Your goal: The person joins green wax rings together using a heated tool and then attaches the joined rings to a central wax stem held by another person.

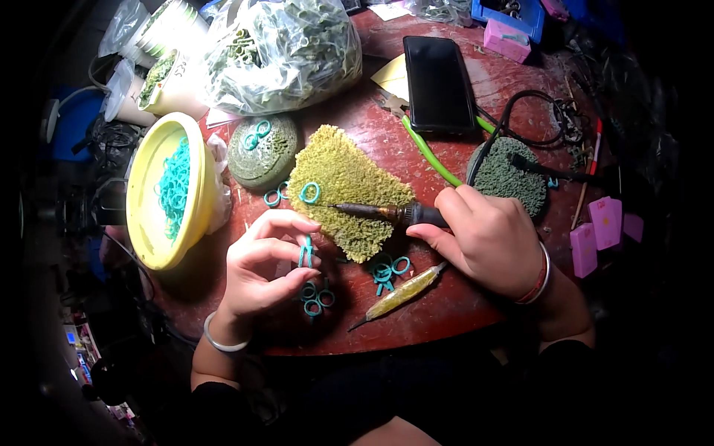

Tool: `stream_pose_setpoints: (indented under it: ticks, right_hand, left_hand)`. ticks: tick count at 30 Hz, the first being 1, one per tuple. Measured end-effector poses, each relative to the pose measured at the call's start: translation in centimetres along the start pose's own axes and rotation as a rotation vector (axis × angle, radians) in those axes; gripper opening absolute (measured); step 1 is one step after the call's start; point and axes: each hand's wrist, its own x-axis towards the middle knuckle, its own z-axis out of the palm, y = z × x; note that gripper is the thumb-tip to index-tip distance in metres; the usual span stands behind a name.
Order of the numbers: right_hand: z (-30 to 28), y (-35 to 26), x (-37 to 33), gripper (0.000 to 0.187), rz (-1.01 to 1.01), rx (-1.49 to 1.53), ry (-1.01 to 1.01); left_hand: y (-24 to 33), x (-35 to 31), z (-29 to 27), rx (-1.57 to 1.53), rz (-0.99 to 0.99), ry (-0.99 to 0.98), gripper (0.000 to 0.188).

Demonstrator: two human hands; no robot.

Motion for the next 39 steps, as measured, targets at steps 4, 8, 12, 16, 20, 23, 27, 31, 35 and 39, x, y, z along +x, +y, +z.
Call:
stream_pose_setpoints:
  ticks: [4,8,12,16,20,23,27,31,35,39]
  right_hand:
    - [-0.1,-0.1,0.1,0.034,-0.001,0.019,0.019]
    - [0.0,-0.1,0.2,0.034,-0.02,0.019,0.019]
    - [-0.1,-0.2,0.3,0.036,-0.077,0.117,0.027]
    - [0.3,-0.3,0.2,0.038,-0.093,0.127,0.009]
    - [1.1,-0.4,0.0,0.039,-0.092,0.145,0.021]
    - [1.1,-0.4,-0.1,0.038,-0.089,0.139,0.024]
    - [0.2,-0.4,0.3,0.036,-0.055,0.09,0.023]
    - [0.0,-0.2,0.3,0.033,-0.01,0.006,-0.022]
    - [0.1,-0.1,0.3,0.035,-0.061,0.093,0.044]
    - [0.7,-0.4,0.1,0.036,-0.127,0.139,0.043]
  left_hand:
    - [-0.4,0.0,-0.4,0.148,0.033,-0.031,0.019]
    - [-0.6,0.1,-0.2,0.156,0.044,0.011,0.019]
    - [-0.6,0.2,-0.2,0.146,0.025,0.024,0.02]
    - [-0.8,-0.2,0.0,0.038,-0.046,0.059,0.021]
    - [-1.0,-0.1,-0.1,0.038,-0.042,0.057,0.021]
    - [-0.9,0.1,-0.4,0.137,0.028,0.016,0.021]
    - [-0.5,-0.1,-0.3,0.109,0.001,0.022,0.019]
    - [-0.4,-0.1,-0.1,0.055,-0.044,0.036,0.018]
    - [-0.3,-0.1,-0.1,0.035,-0.056,0.058,0.018]
    - [-0.9,0.0,-0.3,0.068,-0.021,0.021,0.018]
